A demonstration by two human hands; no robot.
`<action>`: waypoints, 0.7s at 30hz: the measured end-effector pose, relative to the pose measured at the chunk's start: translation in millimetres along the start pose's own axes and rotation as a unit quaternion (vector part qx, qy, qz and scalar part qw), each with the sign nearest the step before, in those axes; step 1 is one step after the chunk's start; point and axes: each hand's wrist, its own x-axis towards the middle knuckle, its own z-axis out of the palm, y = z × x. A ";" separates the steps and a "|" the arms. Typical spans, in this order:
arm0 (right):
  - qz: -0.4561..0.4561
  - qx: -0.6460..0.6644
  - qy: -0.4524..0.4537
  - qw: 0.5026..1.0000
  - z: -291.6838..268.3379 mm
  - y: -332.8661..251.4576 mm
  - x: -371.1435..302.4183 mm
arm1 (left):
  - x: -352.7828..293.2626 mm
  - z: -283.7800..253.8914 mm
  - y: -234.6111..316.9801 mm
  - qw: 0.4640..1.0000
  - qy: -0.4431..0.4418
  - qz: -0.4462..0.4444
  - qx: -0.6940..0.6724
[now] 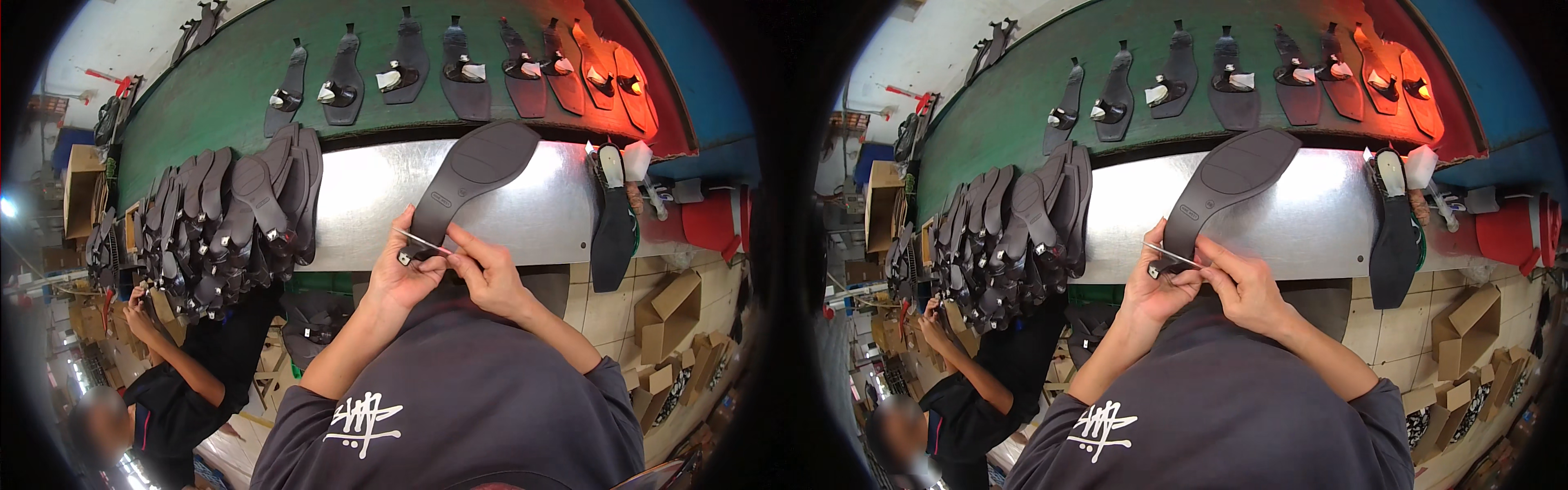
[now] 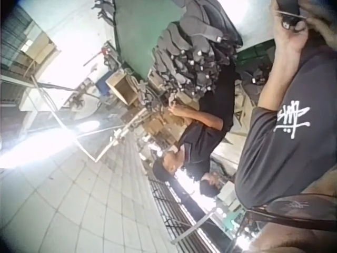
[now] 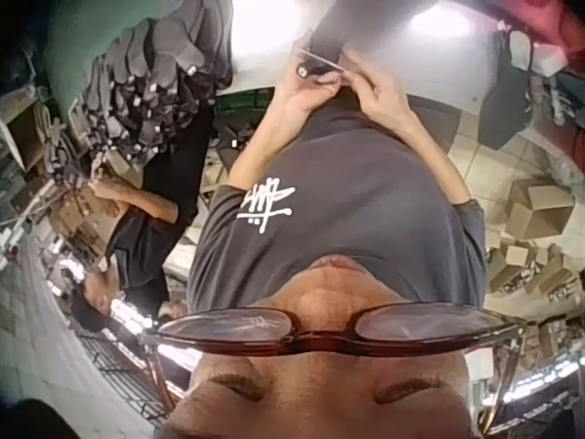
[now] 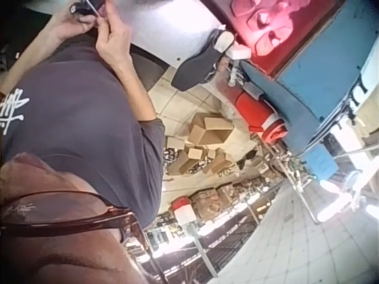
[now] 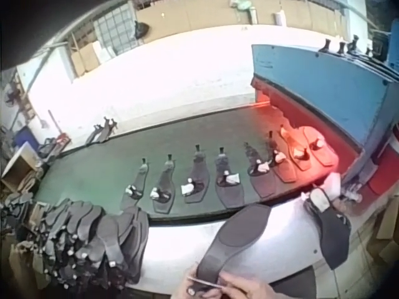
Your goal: Assembling shoe components and soles on a factory production line.
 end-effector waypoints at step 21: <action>0.254 0.435 -0.051 0.862 -22.0 -44.4 -10.1 | -31.7 11.6 -24.6 0.816 -0.010 0.464 0.345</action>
